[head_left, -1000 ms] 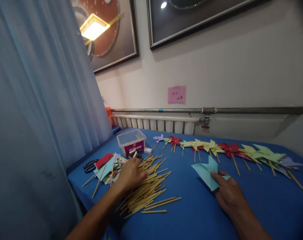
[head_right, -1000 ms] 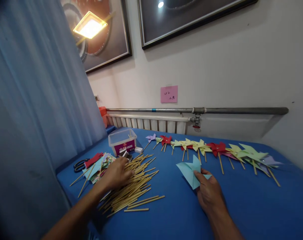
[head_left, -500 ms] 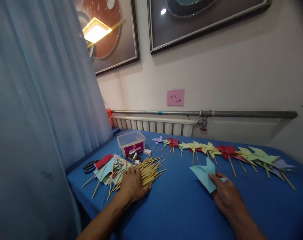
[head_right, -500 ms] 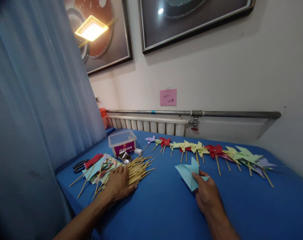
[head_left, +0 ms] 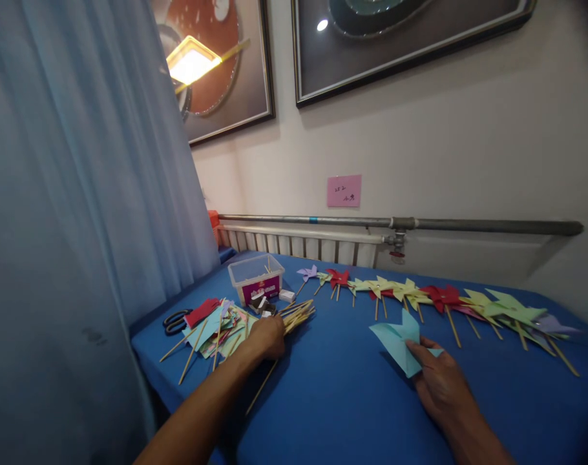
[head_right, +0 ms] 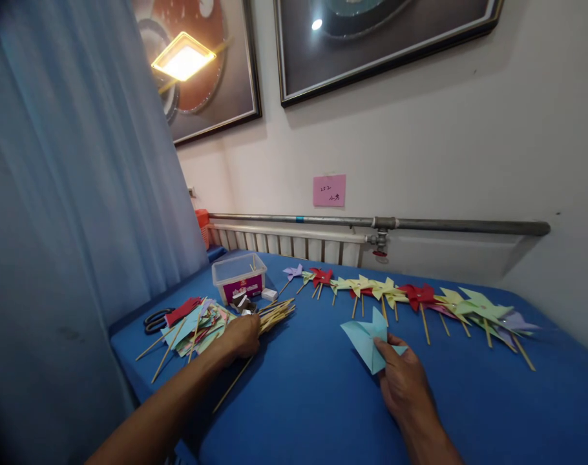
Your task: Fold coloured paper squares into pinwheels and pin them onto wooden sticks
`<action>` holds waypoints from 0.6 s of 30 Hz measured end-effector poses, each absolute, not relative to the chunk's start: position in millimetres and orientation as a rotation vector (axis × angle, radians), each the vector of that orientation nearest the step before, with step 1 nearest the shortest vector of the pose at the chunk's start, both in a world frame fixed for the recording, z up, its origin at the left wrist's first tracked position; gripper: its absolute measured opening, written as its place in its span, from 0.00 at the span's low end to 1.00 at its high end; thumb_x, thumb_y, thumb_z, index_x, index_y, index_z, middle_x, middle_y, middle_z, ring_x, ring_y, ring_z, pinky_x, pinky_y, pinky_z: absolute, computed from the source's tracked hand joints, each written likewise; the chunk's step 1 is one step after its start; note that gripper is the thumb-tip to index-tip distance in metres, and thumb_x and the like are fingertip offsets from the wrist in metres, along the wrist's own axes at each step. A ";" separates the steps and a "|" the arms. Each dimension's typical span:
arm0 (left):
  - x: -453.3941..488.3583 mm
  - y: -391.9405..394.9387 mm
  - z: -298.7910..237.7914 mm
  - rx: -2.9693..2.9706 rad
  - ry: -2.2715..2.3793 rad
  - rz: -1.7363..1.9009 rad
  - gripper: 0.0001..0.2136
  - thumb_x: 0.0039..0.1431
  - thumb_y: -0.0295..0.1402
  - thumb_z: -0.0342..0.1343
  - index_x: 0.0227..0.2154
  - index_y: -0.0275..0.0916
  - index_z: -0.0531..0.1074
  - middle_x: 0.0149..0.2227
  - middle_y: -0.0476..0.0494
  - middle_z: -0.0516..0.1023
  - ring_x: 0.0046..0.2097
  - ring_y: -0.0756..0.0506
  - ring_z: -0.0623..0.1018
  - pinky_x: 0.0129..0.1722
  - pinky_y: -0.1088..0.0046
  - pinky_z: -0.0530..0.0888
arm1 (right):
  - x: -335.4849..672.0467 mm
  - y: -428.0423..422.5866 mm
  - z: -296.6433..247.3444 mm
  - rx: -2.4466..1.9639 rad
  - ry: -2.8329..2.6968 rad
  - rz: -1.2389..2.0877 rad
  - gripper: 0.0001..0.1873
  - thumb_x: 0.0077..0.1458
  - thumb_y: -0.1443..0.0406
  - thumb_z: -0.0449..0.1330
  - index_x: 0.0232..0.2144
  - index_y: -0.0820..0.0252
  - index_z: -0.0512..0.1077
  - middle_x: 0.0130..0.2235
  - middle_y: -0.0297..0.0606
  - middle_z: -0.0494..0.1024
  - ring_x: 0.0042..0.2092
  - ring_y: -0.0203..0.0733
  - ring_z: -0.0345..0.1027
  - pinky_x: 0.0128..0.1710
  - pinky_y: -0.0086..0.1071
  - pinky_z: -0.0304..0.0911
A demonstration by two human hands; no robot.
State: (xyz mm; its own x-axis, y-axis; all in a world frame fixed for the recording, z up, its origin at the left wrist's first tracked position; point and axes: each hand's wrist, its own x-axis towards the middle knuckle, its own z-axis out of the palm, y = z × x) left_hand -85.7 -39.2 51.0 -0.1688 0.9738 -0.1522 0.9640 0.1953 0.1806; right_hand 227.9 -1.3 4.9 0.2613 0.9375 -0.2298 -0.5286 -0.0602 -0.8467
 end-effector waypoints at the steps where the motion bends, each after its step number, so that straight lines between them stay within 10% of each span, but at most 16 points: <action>1: -85.4 -36.4 51.2 1.881 2.233 0.034 0.24 0.46 0.24 0.61 0.50 0.36 0.76 0.51 0.27 0.81 0.54 0.31 0.80 0.51 0.62 0.76 | 228.1 -1.2 4.7 -1.041 -0.508 1.285 0.21 0.38 0.74 0.73 0.35 0.58 0.71 0.28 0.30 0.78 0.26 0.38 0.74 0.22 0.23 0.74; 18: -109.4 -19.7 73.0 1.970 2.195 0.347 0.17 0.50 0.27 0.61 0.45 0.38 0.75 0.44 0.37 0.83 0.44 0.38 0.81 0.38 0.71 0.71 | 226.2 -4.7 9.4 -1.036 -0.544 1.270 0.22 0.38 0.74 0.72 0.35 0.57 0.70 0.26 0.28 0.76 0.25 0.38 0.73 0.20 0.23 0.72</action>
State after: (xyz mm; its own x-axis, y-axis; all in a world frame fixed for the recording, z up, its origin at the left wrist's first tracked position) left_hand -109.4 -19.7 73.0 -0.1120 0.9933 0.0278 0.9534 0.0995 0.2850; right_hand 226.2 -4.7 9.4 0.2607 0.9447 -0.1988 -0.5083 -0.0407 -0.8602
